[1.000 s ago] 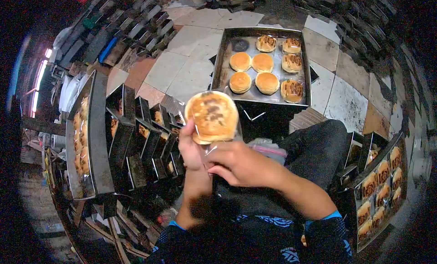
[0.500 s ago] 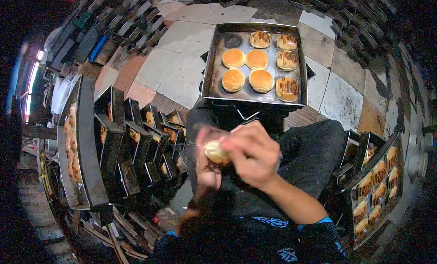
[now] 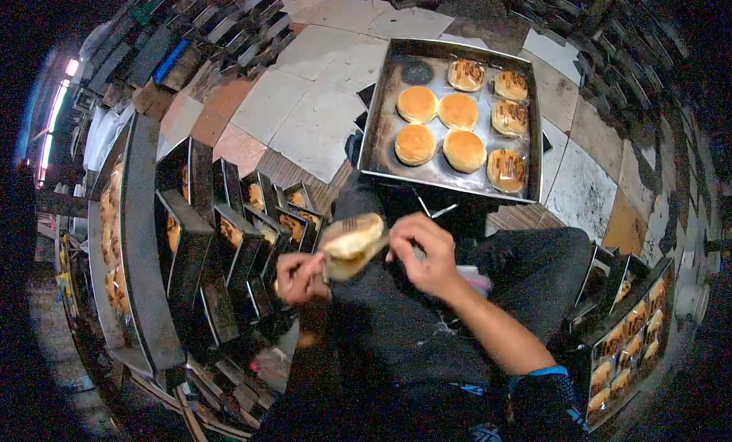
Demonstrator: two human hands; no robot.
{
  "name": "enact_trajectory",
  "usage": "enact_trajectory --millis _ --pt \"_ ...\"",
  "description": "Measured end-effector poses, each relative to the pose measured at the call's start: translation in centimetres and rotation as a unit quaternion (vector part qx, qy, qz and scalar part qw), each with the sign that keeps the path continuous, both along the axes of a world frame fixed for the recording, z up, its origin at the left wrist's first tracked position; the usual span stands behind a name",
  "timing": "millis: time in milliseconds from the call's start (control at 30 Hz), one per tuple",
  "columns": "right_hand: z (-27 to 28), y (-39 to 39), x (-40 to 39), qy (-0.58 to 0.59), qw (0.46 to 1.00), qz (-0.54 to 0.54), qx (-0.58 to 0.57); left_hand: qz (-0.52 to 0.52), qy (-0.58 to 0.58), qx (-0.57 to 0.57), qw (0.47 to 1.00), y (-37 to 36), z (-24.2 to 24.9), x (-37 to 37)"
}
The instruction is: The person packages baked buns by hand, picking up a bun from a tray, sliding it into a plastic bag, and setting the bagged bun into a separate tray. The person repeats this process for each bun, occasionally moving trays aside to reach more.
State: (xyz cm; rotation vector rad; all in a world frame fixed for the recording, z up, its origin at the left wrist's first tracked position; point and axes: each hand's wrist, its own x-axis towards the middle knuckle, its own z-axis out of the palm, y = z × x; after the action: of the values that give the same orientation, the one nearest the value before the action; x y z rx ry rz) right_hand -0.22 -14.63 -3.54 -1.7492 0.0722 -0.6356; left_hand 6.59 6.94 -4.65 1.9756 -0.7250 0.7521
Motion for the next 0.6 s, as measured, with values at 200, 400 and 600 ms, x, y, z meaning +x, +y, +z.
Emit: enact_trajectory --millis 200,400,600 --pt "0.4 0.4 1.6 -0.074 0.982 -0.061 -0.162 -0.030 0.082 -0.122 0.989 -1.3 -1.9 -0.1" --pt "1.1 0.3 8.2 0.018 0.984 -0.173 -0.026 0.028 0.344 -0.267 0.900 -2.8 -0.2 3.4" --pt "-3.9 4.4 -4.1 0.234 0.957 -0.164 0.043 0.074 0.428 -0.264 0.861 2.1 -1.1 -7.0"
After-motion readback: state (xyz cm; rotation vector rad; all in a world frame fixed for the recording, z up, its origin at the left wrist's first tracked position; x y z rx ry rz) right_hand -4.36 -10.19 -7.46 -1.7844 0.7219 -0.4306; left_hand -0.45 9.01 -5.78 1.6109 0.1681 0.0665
